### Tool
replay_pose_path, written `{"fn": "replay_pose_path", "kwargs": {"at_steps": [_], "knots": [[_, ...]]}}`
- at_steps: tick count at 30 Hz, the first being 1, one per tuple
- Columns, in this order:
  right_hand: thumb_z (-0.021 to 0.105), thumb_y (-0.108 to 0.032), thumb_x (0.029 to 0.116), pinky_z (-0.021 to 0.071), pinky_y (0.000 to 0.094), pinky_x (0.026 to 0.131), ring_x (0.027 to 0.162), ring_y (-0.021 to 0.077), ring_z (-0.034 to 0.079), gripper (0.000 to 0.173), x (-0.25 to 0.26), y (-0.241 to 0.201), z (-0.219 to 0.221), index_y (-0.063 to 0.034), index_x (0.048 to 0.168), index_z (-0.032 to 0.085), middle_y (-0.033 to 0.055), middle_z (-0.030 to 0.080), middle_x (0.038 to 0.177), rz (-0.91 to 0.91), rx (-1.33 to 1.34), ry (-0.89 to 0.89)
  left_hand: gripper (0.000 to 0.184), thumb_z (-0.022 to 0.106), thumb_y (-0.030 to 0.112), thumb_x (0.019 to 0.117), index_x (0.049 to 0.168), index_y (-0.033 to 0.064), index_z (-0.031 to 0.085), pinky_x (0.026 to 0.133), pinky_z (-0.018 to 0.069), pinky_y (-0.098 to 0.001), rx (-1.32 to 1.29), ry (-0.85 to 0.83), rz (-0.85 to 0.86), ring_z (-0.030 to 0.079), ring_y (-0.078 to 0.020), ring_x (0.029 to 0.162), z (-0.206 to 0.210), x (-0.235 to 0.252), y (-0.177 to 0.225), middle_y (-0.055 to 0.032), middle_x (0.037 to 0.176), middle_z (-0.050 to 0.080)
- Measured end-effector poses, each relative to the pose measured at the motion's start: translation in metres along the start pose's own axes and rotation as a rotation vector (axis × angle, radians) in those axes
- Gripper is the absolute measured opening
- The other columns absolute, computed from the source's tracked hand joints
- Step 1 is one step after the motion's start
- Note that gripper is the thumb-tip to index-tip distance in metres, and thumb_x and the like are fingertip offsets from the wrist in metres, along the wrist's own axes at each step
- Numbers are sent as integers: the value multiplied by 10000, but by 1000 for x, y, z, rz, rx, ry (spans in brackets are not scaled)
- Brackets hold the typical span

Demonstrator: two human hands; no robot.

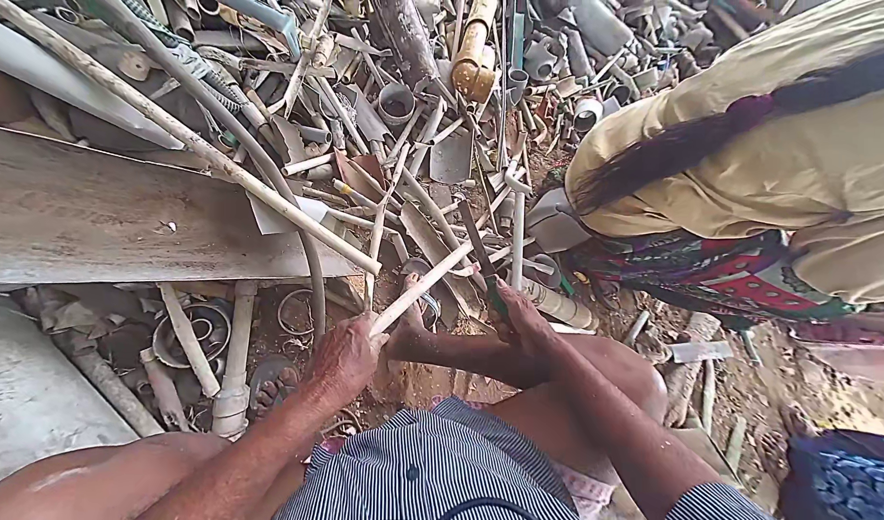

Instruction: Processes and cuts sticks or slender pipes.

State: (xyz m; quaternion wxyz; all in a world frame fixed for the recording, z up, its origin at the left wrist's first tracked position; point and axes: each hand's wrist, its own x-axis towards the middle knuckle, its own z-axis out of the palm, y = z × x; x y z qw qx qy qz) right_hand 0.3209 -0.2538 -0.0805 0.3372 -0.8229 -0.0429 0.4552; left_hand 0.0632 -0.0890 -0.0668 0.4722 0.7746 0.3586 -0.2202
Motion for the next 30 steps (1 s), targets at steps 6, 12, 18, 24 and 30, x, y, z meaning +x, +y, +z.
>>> {"fn": "replay_pose_path", "kwargs": {"at_steps": [6,12,18,24,30], "knots": [[173,-479,1122,391,222,364,385,78,402,521,-2,1,3,-91,1062,517,-21,429,574,149,220,-61,398,508,313,1082,1342,22,586,980,483,-545,57,-6,-17,640,-390,1152,-1,0,-1,-232,1216,659],[155,-501,1114,408,231,367,390,85,426,562,-2,-2,-4,-89,1075,535,-15,455,578,182,253,-84,395,514,308,1080,1343,23,588,973,487,-553,56,6,-8,646,-395,1146,-2,1,1,-234,1215,662],[120,-495,1114,437,243,388,417,102,468,615,4,-1,-7,-64,1152,558,4,498,611,146,277,-104,396,503,311,1084,1338,18,584,966,486,-560,49,0,-12,643,-402,1144,-4,1,2,-241,1210,659],[366,-245,1129,544,279,511,556,128,586,240,3,-11,-14,-56,1106,512,36,571,748,-34,100,40,394,501,303,1085,1338,14,584,960,484,-569,43,-13,-10,641,-414,1140,-6,1,2,-249,1204,659],[641,-96,1006,521,262,507,557,117,587,342,14,-19,-19,17,1260,442,92,591,859,-125,-223,193,390,509,307,1082,1331,18,588,958,481,-579,20,-32,-2,639,-413,1135,-5,3,0,-247,1192,659]]}}
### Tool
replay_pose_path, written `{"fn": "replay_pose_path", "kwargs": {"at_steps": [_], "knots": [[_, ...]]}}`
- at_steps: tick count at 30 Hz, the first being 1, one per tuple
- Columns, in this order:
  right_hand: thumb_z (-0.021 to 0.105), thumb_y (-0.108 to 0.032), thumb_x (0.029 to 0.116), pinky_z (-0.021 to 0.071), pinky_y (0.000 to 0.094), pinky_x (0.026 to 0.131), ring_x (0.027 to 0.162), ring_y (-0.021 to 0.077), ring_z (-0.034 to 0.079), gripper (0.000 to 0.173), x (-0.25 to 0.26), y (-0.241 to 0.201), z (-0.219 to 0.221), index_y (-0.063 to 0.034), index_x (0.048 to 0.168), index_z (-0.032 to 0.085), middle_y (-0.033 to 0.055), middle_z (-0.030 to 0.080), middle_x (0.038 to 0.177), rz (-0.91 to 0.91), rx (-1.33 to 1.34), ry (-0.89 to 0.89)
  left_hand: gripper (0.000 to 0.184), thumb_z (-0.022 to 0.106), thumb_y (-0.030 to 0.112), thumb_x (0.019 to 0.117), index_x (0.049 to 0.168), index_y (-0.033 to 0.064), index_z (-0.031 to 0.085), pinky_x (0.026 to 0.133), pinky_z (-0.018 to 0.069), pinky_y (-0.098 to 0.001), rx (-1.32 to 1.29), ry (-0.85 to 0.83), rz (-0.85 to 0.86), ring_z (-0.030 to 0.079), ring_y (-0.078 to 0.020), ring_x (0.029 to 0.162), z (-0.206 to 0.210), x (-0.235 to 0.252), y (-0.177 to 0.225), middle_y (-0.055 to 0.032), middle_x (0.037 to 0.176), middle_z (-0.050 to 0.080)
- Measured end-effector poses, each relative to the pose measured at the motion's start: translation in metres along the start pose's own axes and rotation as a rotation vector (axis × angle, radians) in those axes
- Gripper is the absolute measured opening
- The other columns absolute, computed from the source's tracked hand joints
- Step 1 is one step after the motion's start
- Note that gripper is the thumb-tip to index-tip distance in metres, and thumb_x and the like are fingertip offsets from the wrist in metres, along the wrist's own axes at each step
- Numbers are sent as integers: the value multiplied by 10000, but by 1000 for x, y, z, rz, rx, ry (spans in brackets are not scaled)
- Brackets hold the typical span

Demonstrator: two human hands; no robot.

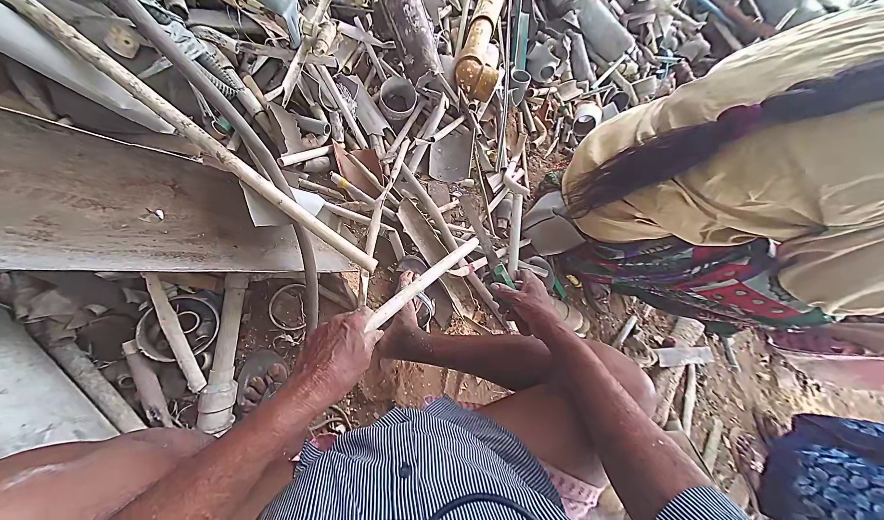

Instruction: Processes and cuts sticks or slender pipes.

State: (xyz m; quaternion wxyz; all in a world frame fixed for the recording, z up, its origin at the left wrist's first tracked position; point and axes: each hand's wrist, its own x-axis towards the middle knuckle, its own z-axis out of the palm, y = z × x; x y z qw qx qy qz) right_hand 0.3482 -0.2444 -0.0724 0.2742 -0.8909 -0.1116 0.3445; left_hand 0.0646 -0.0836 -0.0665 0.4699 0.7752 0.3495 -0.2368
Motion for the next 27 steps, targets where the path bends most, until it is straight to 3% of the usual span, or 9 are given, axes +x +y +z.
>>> {"fn": "replay_pose_path", "kwargs": {"at_steps": [4,7,8,11,13,17,19,22,27], "knots": [[569,-109,1043,533,305,571,625,152,592,424,5,2,5,-6,1433,437,126,591,947,-90,-205,-72,390,537,273,1073,1331,-17,575,989,469,-554,-56,-16,33,633,-405,1137,1,3,-3,-256,1188,651],[551,-140,1042,529,468,873,935,315,667,563,-18,2,24,5,1553,365,260,649,1181,-220,-425,-156,429,532,248,1077,1387,-46,502,1038,447,-537,-72,-49,-3,602,-413,1199,0,4,-1,-278,1248,618],[556,-155,1031,524,503,898,962,350,675,568,-35,4,35,21,1543,384,274,662,1169,-296,-471,-212,445,529,240,1077,1408,-53,477,1049,442,-536,-74,-53,-17,593,-416,1218,0,4,0,-284,1270,608],[599,-172,990,551,534,865,949,385,709,503,-90,16,72,47,1437,528,250,709,1087,-580,-500,-305,483,532,248,1077,1433,-61,428,1058,441,-538,-91,-80,-34,584,-420,1234,0,7,-1,-294,1288,592],[583,-227,1005,568,534,824,930,379,720,478,-95,20,75,15,1417,562,224,719,1079,-677,-535,-280,479,549,265,1069,1403,-66,458,1049,444,-545,-111,-78,-13,590,-419,1215,-1,9,-1,-294,1264,599],[343,-309,1111,490,587,942,1058,416,672,516,-29,9,30,-42,1545,418,258,684,1151,-356,-650,-116,443,374,321,1120,1227,-56,582,942,459,-566,-107,-64,28,619,-404,1077,-4,8,-2,-268,1105,626],[248,-309,1135,439,593,1028,1182,424,632,518,2,4,10,-33,1541,415,280,651,1256,-216,-635,-8,451,323,298,1131,1244,-52,583,955,458,-574,-86,-67,40,622,-410,1101,-4,8,-2,-271,1130,632],[307,-271,1130,469,577,984,1103,418,661,482,-15,2,27,-12,1509,454,277,674,1182,-261,-622,-44,435,374,301,1124,1322,-49,539,999,451,-571,-71,-68,16,609,-419,1160,-2,5,-3,-282,1203,620],[430,-257,1067,554,558,769,849,393,713,455,-92,24,78,34,1386,577,225,716,956,-594,-550,-257,457,464,285,1102,1397,-64,469,1053,440,-539,-86,-112,-6,588,-417,1220,3,10,-7,-294,1274,594]]}}
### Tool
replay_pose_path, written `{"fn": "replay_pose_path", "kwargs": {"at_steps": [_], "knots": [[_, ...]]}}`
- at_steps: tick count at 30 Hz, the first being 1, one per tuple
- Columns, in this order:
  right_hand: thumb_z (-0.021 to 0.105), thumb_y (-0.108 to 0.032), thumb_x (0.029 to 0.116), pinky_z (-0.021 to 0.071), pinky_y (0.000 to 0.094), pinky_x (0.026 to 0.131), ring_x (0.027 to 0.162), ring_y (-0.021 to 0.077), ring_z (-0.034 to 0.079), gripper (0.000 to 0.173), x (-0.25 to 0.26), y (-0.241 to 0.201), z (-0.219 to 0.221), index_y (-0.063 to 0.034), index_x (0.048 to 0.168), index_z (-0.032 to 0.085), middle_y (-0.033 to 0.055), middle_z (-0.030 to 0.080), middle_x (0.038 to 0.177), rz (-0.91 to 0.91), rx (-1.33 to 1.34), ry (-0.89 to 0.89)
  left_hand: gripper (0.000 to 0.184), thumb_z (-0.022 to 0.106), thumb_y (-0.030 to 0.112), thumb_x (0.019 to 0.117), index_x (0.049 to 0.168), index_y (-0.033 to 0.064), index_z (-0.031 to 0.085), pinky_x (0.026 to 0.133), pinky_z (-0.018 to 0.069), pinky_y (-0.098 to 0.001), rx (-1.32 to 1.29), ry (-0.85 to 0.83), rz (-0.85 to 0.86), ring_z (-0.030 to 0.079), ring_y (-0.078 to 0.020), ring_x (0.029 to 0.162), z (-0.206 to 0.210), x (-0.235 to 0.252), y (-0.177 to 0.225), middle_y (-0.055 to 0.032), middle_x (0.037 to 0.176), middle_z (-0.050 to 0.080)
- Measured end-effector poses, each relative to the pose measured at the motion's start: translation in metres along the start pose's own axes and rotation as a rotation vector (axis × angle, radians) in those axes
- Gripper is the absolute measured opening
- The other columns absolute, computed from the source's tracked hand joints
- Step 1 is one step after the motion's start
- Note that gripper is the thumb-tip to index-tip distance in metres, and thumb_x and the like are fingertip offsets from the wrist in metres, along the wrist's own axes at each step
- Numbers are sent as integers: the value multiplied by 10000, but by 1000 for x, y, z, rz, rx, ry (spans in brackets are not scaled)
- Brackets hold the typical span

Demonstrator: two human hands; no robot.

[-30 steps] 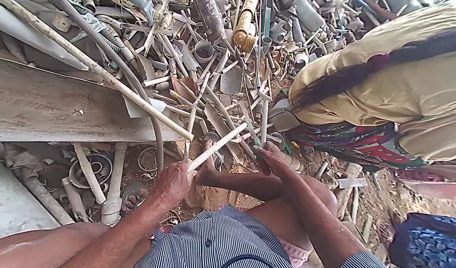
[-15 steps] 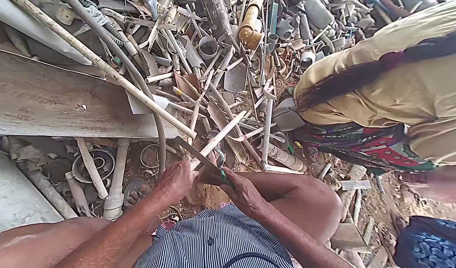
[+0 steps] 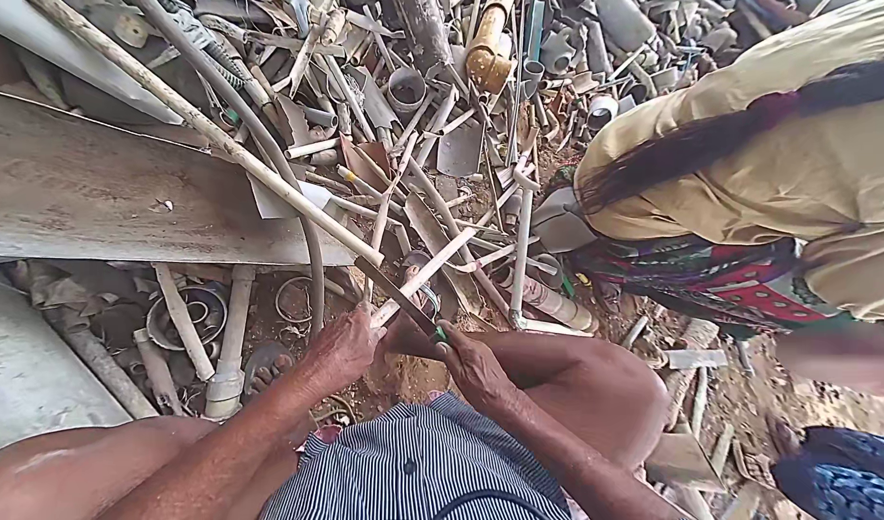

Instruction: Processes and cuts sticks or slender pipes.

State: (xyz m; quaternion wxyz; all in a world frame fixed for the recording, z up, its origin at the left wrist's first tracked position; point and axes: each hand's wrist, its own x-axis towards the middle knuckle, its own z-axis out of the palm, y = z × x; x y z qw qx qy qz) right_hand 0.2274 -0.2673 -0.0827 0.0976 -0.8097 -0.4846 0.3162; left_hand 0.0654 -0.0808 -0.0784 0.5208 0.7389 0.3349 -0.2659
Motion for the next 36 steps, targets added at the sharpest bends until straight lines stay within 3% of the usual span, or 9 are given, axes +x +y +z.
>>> {"fn": "replay_pose_path", "kwargs": {"at_steps": [5,7,11,15,19,22,26,32,36], "knots": [[364,-243,1116,517,494,856,876,319,666,453,44,68,-54,15,1464,500,232,681,1037,363,74,146,401,488,259,1093,1345,-50,529,996,461,-539,-73,20,61,617,-390,1126,-2,0,4,-271,1186,624],[337,-252,1129,500,415,740,759,228,595,415,61,90,-65,5,1383,541,154,627,955,449,118,216,381,479,266,1097,1267,-63,567,953,467,-518,-91,28,93,618,-368,1053,-5,-3,8,-256,1115,624],[381,-268,1112,488,552,971,1050,372,676,459,29,35,-5,-30,1484,506,250,686,1164,347,98,-112,317,482,263,1097,1084,-38,581,756,453,-399,-226,59,131,524,-220,782,-20,-8,13,-121,874,527],[362,-231,1116,464,326,568,584,142,499,376,16,36,19,23,1299,569,77,541,792,499,544,77,310,484,266,1097,1075,-28,579,747,445,-400,-220,76,74,516,-218,771,-27,-11,3,-115,858,515],[318,-271,1141,420,216,394,416,60,438,325,34,46,-43,-38,1295,483,-18,476,621,626,857,514,333,471,268,1102,1104,-46,580,810,458,-443,-146,44,56,556,-274,845,-25,-7,2,-167,920,556],[326,-191,1125,441,231,465,489,59,467,397,47,47,-65,43,1404,483,17,517,721,436,569,545,353,466,275,1104,1140,-58,578,861,462,-476,-117,32,61,582,-317,914,-25,-6,5,-206,978,582],[393,-218,1097,525,477,914,958,304,698,469,44,39,-36,47,1470,496,243,704,1134,219,152,319,349,476,268,1100,1155,-59,581,866,467,-482,-144,43,55,589,-319,926,-22,-7,6,-211,996,593],[410,-283,1062,585,480,739,817,301,729,483,3,3,20,49,1350,609,186,738,976,-146,104,223,354,488,266,1096,1160,-66,591,871,475,-481,-161,35,56,599,-314,921,-21,-3,2,-214,995,605],[377,-227,1097,535,474,838,844,289,673,479,44,59,-31,47,1475,483,238,696,1068,227,148,322,288,492,266,1095,1075,-9,574,714,441,-375,-228,-11,65,499,-199,739,-20,-5,4,-98,849,499]]}}
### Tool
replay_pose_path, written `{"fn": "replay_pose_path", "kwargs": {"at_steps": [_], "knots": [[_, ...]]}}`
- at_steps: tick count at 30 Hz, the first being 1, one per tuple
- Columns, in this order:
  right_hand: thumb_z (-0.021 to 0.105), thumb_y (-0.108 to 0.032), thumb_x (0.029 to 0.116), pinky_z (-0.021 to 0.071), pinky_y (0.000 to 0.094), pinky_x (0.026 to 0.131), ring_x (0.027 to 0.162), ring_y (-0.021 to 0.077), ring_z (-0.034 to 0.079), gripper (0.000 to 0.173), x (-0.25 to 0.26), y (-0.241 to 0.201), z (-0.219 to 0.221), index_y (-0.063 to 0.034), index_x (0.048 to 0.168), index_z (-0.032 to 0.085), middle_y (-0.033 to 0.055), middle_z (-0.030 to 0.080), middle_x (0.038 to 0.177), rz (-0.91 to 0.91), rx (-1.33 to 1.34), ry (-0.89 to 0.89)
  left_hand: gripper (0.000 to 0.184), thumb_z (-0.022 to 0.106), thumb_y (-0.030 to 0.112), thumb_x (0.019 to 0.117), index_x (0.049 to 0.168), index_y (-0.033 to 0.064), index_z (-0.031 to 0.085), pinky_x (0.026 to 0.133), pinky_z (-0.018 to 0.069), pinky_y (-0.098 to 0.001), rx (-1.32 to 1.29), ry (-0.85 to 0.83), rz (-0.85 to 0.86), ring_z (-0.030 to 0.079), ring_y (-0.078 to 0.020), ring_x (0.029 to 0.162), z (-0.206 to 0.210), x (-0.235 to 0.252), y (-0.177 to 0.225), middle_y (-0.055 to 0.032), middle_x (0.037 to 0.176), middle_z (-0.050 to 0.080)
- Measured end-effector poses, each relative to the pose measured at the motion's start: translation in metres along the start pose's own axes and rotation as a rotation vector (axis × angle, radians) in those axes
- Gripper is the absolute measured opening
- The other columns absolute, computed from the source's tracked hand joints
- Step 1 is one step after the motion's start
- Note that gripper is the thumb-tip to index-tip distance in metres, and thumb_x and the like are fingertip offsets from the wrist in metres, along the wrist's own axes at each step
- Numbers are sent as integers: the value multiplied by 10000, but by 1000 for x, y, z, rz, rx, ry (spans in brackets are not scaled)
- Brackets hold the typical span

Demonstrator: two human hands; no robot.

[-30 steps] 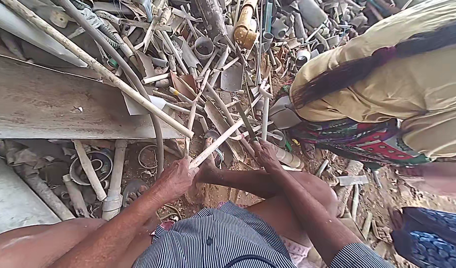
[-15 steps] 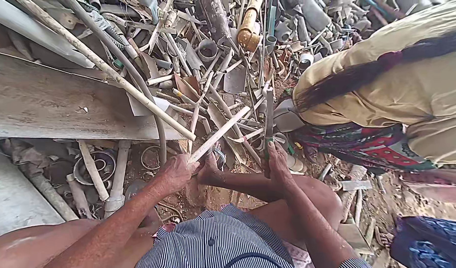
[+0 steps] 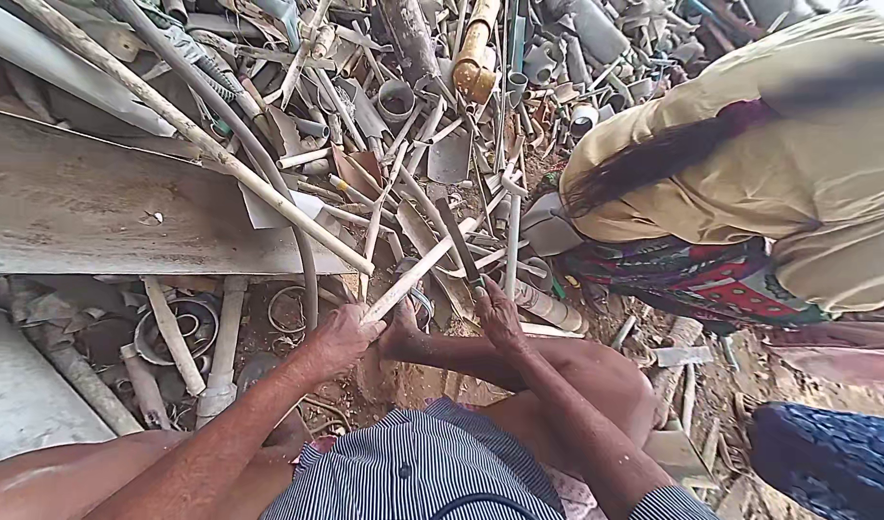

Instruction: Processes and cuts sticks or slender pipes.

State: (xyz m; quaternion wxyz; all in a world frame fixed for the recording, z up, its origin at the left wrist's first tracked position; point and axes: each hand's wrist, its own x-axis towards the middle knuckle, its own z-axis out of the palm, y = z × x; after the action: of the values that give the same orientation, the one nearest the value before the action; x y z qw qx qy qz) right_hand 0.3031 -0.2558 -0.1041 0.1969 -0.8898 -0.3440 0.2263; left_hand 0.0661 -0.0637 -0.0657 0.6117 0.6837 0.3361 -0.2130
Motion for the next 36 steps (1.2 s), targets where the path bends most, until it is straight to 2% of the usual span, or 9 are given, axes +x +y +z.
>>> {"fn": "replay_pose_path", "kwargs": {"at_steps": [4,9,13,17,22,25,27,31,36], "knots": [[388,-225,1095,523,483,930,958,321,698,484,4,-14,-2,53,1481,477,250,702,1129,-22,-33,-10,268,497,257,1093,1065,0,570,693,433,-351,-71,4,3,484,-175,716,0,2,-1,-75,832,486],[415,-302,1063,591,461,720,810,284,731,486,-77,-44,53,38,1350,610,172,739,978,-439,2,-130,283,513,250,1086,1019,-17,579,710,437,-349,-83,3,1,486,-166,724,-1,3,-6,-74,829,492],[394,-233,1069,540,476,727,740,275,664,481,-31,-24,16,71,1409,545,189,702,903,-157,-3,-35,229,517,237,1083,1016,25,570,632,408,-296,-103,-21,31,454,-124,663,1,0,-6,-32,786,456],[350,-226,1122,499,456,826,832,267,625,448,35,-5,-25,33,1456,501,222,666,1026,155,-1,88,295,536,248,1076,1159,-29,595,844,468,-467,15,24,50,581,-284,911,2,-1,-1,-182,1002,593],[423,-232,1065,556,559,790,868,383,719,469,-43,-43,24,52,1413,557,238,724,1019,-261,-96,-132,371,483,254,1096,1331,-31,517,941,469,-538,44,13,-11,616,-368,1046,6,2,-5,-252,1151,610],[432,-276,1050,582,498,670,784,333,732,461,-66,-41,41,22,1348,620,181,737,966,-451,-89,-131,425,503,254,1093,1436,23,406,746,555,-382,-32,-58,-74,648,-224,767,8,2,-8,-160,1023,624],[425,-242,1053,571,512,723,808,341,722,458,-47,-29,26,34,1375,597,201,733,974,-339,-88,-93,422,541,243,1078,1421,50,389,645,540,-321,-58,-95,-78,609,-172,660,10,1,-7,-115,919,588],[366,-243,1118,513,476,831,838,290,651,463,25,2,-14,1,1495,477,219,686,1033,107,-48,7,366,541,275,1074,1308,-7,551,890,495,-497,72,-12,26,627,-332,960,8,2,-2,-219,1081,625],[417,-216,1074,541,566,815,865,392,711,470,-26,-35,18,55,1442,529,252,721,991,-150,-79,-104,379,398,255,1112,1215,-56,589,942,456,-552,142,70,7,614,-386,1062,7,1,0,-259,1099,622]]}}
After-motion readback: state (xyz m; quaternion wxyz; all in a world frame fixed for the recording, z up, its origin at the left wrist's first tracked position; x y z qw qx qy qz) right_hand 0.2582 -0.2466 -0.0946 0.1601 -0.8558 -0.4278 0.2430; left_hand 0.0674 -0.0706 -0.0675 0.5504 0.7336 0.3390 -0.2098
